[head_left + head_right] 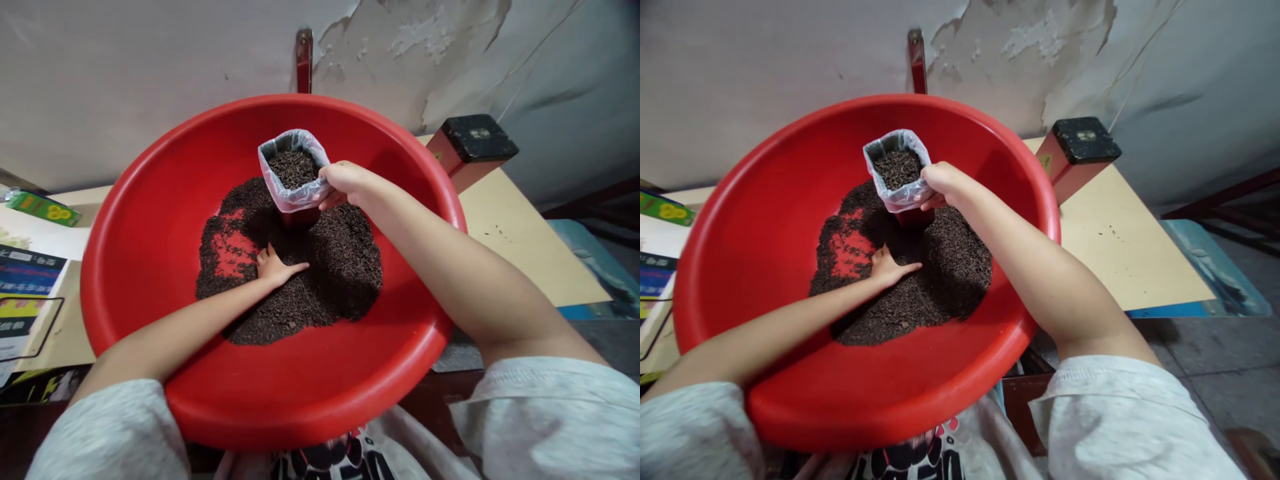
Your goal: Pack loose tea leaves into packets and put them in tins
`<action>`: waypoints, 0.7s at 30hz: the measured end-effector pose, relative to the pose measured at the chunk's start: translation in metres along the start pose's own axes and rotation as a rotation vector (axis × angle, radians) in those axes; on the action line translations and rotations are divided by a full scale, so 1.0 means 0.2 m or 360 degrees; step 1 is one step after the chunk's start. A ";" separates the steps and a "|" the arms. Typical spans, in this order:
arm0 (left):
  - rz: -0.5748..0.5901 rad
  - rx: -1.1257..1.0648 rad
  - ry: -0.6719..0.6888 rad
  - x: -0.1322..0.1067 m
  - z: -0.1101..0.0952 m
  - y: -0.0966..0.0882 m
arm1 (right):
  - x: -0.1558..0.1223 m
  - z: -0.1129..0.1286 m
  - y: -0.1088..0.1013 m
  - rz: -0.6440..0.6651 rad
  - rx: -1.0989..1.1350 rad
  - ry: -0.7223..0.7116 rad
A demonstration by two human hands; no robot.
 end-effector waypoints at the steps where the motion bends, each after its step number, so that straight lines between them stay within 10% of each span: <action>1: -0.0028 0.0033 -0.0013 -0.02 -0.01 0.00 | 0.00 0.00 0.00 0.0001 -0.0001 0.0000; 10: 0.0135 -0.0586 -0.0188 0.05 0.03 -0.10 | -0.01 -0.01 0.00 0.0059 0.0001 -0.0038; 21: -0.0292 -0.1525 -0.0122 0.35 -0.29 -0.78 | 0.01 -0.01 0.01 0.0075 0.0002 -0.0067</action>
Point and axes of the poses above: each hand's wrist, its own x-axis towards the middle knuckle, its own y-axis out of the palm, z = x × y, the point moved 2 cm from there along x, towards the middle knuckle, and after that the axes turned 6 degrees about -y, right-handed, at the moved point
